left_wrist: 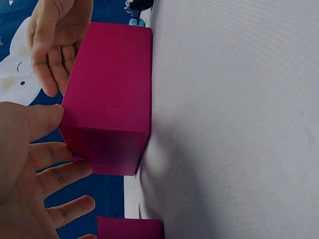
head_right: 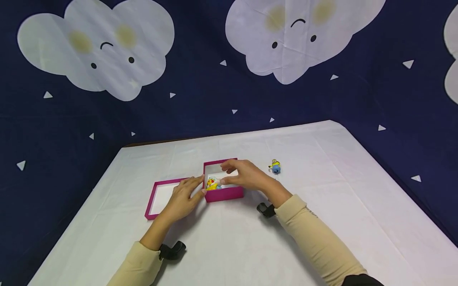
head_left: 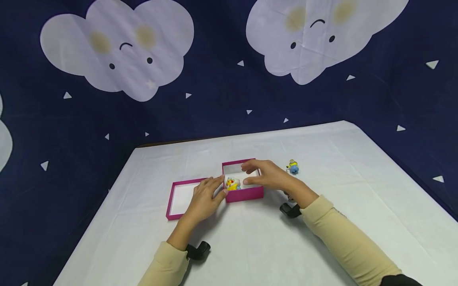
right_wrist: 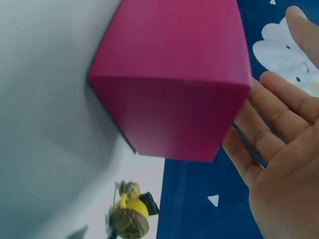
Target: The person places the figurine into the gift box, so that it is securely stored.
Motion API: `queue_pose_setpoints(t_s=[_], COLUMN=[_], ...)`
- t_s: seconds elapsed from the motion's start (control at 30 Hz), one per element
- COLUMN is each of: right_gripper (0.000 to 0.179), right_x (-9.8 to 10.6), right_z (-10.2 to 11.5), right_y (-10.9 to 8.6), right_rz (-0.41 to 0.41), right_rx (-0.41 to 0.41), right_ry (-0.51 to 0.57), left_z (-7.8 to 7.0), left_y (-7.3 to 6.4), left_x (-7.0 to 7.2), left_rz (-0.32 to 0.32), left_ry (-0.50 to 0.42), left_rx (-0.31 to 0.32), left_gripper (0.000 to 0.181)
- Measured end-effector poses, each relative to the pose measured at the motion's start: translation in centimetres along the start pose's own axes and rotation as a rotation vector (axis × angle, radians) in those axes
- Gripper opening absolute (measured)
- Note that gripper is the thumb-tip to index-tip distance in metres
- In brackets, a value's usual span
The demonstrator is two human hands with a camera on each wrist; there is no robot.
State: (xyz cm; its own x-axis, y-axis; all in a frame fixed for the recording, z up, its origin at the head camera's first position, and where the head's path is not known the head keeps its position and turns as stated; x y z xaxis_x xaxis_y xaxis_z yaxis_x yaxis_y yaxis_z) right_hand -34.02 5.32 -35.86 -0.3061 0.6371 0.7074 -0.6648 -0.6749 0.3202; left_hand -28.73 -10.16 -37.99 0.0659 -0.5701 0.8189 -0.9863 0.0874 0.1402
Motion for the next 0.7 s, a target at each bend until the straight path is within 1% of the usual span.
queue_pose_setpoints(t_s=[0.1, 0.23, 0.33, 0.5, 0.7], right_gripper=[0.053, 0.055, 0.055, 0.053, 0.053], right_x=[0.7, 1.6, 2.2, 3.2, 3.8], right_z=[0.1, 0.1, 0.2, -0.1, -1.0], right_y=[-0.6, -1.5, -2.1, -3.4, -5.0], right_rz=[-0.02, -0.043, -0.059, -0.082, -0.082], right_rx=[-0.01, -0.028, -0.02, -0.045, -0.068], right_ry=[-0.001, -0.002, -0.005, 0.001, -0.038], left_z=[0.1, -0.2, -0.3, -0.1, 0.0], left_y=[0.0, -0.1, 0.0, 0.1, 0.0], left_x=[0.1, 0.3, 0.4, 0.3, 0.4], left_rz=[0.001, -0.007, -0.009, 0.012, 0.025], left_ry=[0.001, -0.008, -0.015, -0.026, -0.037], left_rx=[-0.004, -0.035, -0.052, -0.053, -0.058], left_gripper=[0.05, 0.05, 0.05, 0.05, 0.052])
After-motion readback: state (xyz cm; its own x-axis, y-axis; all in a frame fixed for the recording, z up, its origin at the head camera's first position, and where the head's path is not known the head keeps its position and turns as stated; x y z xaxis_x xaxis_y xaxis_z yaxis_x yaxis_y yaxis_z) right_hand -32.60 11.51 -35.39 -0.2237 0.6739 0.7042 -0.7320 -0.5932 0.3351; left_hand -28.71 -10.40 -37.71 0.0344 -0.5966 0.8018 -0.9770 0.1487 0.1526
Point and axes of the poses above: each hand's wrist, its own y-axis towards the middle knuckle, its own x-axis out of the back of the hand, z = x × y, the point moved 10 cm from there along y, towards the middle knuckle, and after that the axes turned 11 degrees about x, right-handed, at the moved point
